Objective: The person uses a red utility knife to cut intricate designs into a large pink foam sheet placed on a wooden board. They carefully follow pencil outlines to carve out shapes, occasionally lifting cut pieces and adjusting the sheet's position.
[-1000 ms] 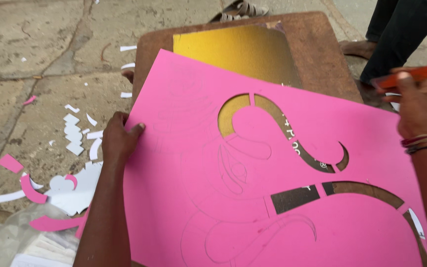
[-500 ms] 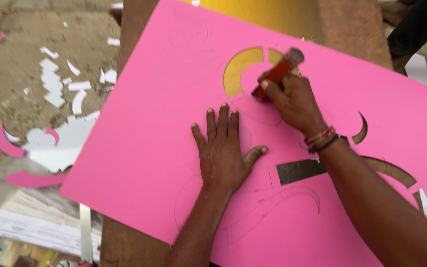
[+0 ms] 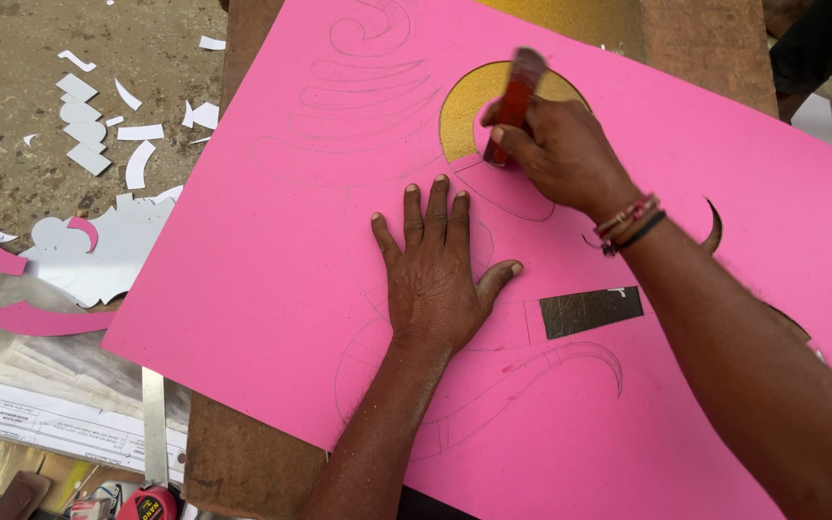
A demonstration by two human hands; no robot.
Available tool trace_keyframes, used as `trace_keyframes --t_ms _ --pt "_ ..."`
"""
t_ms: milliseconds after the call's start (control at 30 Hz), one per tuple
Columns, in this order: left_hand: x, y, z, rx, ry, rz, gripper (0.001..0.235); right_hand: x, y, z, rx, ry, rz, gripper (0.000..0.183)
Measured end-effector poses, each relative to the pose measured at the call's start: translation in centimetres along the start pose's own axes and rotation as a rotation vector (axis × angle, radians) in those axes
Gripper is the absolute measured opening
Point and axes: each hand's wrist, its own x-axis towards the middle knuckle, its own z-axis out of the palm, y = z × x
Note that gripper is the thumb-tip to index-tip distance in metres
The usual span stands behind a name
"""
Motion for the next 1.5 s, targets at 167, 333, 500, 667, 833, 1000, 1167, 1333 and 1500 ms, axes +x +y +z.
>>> trace_keyframes --t_ms 167,333,500,667,833,1000,1167,1333,1500 --pt "0.8 0.5 -0.5 0.031 -0.109 -0.034 0.118 1.8 -0.7 -1.1 -0.255 -0.143 -0.03 0.028" --pt "0.6 0.4 -0.4 0.06 -0.135 -0.053 0.12 2.0 -1.0 -1.4 -0.197 -0.196 -0.049 0.026" --pt "0.7 0.6 -0.7 0.076 -0.131 -0.047 0.119 1.7 -1.0 -2.0 -0.167 -0.235 -0.03 0.025" --pt "0.7 0.5 -0.5 0.072 -0.136 -0.045 0.12 0.9 -0.7 -2.5 -0.08 -0.27 -0.036 0.024" --pt "0.7 0.6 -0.7 0.08 -0.137 -0.045 0.119 0.5 -0.4 -2.9 -0.1 -0.282 -0.017 0.024" --pt "0.8 0.5 -0.5 0.082 -0.135 -0.04 0.119 0.3 0.9 -2.9 -0.202 -0.271 -0.024 0.025" --pt "0.8 0.5 -0.6 0.084 -0.158 -0.052 0.119 0.2 1.6 -3.1 -0.302 -0.3 0.016 0.029" --pt "0.8 0.5 -0.5 0.081 -0.154 -0.047 0.119 -0.1 2.1 -3.3 -0.32 -0.308 0.049 0.032" --pt "0.8 0.5 -0.4 0.088 -0.172 -0.056 0.12 -0.4 2.7 -3.6 -0.255 -0.293 -0.043 0.03"
